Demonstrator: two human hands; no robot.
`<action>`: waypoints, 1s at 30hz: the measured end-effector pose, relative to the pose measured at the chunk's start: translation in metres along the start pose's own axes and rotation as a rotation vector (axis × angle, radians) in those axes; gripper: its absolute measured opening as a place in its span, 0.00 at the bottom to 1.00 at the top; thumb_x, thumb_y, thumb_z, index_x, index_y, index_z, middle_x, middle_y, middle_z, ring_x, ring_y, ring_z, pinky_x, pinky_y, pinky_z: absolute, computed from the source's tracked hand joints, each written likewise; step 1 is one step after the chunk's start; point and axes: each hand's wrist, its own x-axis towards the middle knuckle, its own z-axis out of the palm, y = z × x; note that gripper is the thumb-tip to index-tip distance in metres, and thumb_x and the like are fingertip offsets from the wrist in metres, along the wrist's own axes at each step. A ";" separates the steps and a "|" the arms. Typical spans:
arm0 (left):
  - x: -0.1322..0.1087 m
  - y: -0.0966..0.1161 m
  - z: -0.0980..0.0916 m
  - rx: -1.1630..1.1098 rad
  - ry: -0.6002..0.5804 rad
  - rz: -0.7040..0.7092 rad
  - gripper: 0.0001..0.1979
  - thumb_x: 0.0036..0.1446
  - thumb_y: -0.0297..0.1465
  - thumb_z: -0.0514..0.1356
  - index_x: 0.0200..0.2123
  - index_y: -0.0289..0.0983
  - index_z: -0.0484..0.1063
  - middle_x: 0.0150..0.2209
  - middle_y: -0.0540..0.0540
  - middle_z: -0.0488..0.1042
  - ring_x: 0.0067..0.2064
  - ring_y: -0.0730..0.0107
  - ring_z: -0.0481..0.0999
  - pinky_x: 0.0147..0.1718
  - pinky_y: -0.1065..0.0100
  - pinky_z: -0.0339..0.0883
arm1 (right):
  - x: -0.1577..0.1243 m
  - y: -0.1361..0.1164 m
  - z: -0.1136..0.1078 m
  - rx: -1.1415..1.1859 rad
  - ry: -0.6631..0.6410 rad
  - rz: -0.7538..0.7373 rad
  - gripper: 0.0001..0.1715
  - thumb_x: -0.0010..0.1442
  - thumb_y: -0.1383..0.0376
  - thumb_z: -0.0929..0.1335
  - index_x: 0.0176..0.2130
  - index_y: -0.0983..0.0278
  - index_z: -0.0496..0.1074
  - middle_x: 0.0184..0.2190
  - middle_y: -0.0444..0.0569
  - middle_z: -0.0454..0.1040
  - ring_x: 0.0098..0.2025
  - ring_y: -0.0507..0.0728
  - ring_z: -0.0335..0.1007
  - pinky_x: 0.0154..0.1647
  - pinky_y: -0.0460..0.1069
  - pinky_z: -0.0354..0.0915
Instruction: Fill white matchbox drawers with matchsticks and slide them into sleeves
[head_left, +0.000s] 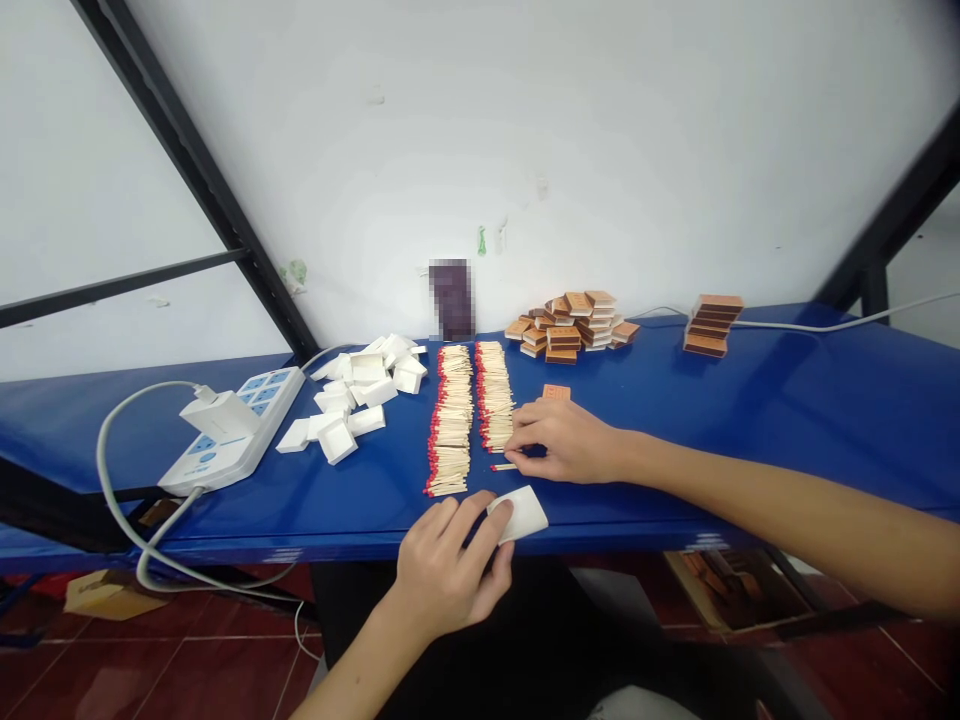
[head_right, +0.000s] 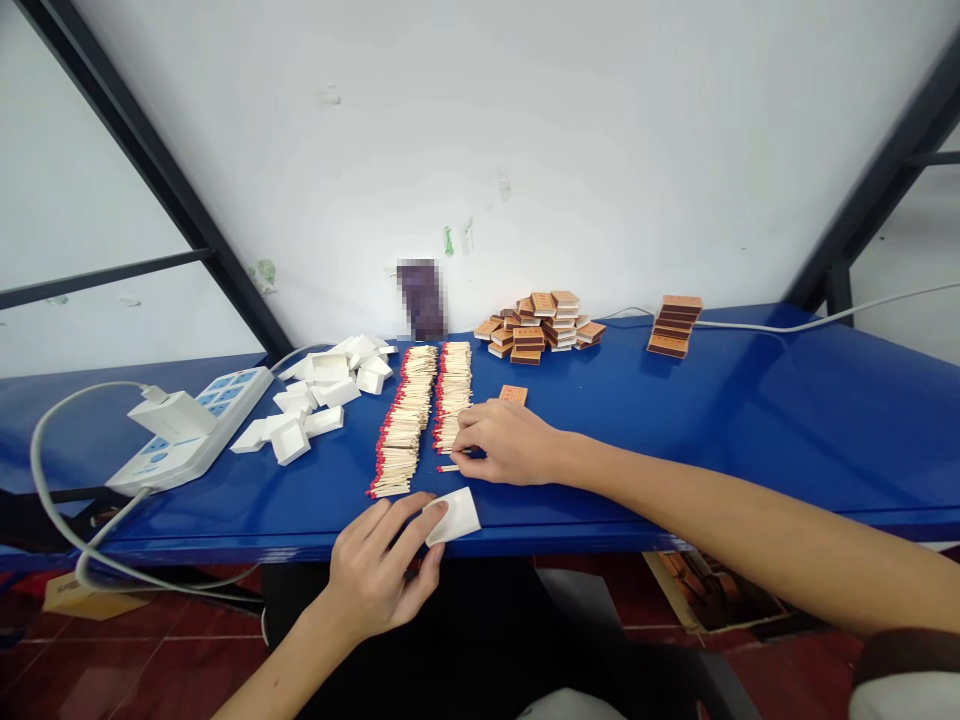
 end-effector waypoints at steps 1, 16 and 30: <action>0.000 0.000 0.000 -0.001 0.001 0.001 0.15 0.59 0.27 0.58 0.50 0.33 0.72 0.43 0.39 0.78 0.35 0.61 0.74 0.32 0.63 0.70 | 0.000 0.000 0.000 -0.001 0.003 -0.001 0.11 0.61 0.68 0.67 0.30 0.64 0.78 0.27 0.47 0.73 0.32 0.53 0.66 0.34 0.48 0.56; -0.001 0.000 0.000 0.001 -0.001 -0.006 0.15 0.59 0.27 0.58 0.50 0.34 0.72 0.44 0.39 0.78 0.35 0.61 0.74 0.32 0.63 0.70 | 0.000 -0.001 -0.001 0.002 -0.058 0.072 0.10 0.61 0.69 0.66 0.31 0.65 0.77 0.28 0.47 0.73 0.31 0.52 0.66 0.30 0.47 0.53; -0.001 0.000 0.001 0.003 0.002 -0.007 0.15 0.58 0.27 0.58 0.49 0.34 0.72 0.44 0.39 0.78 0.35 0.61 0.73 0.32 0.63 0.69 | 0.003 0.002 0.000 0.164 -0.097 0.151 0.07 0.59 0.72 0.66 0.32 0.65 0.73 0.27 0.44 0.71 0.29 0.50 0.63 0.31 0.46 0.57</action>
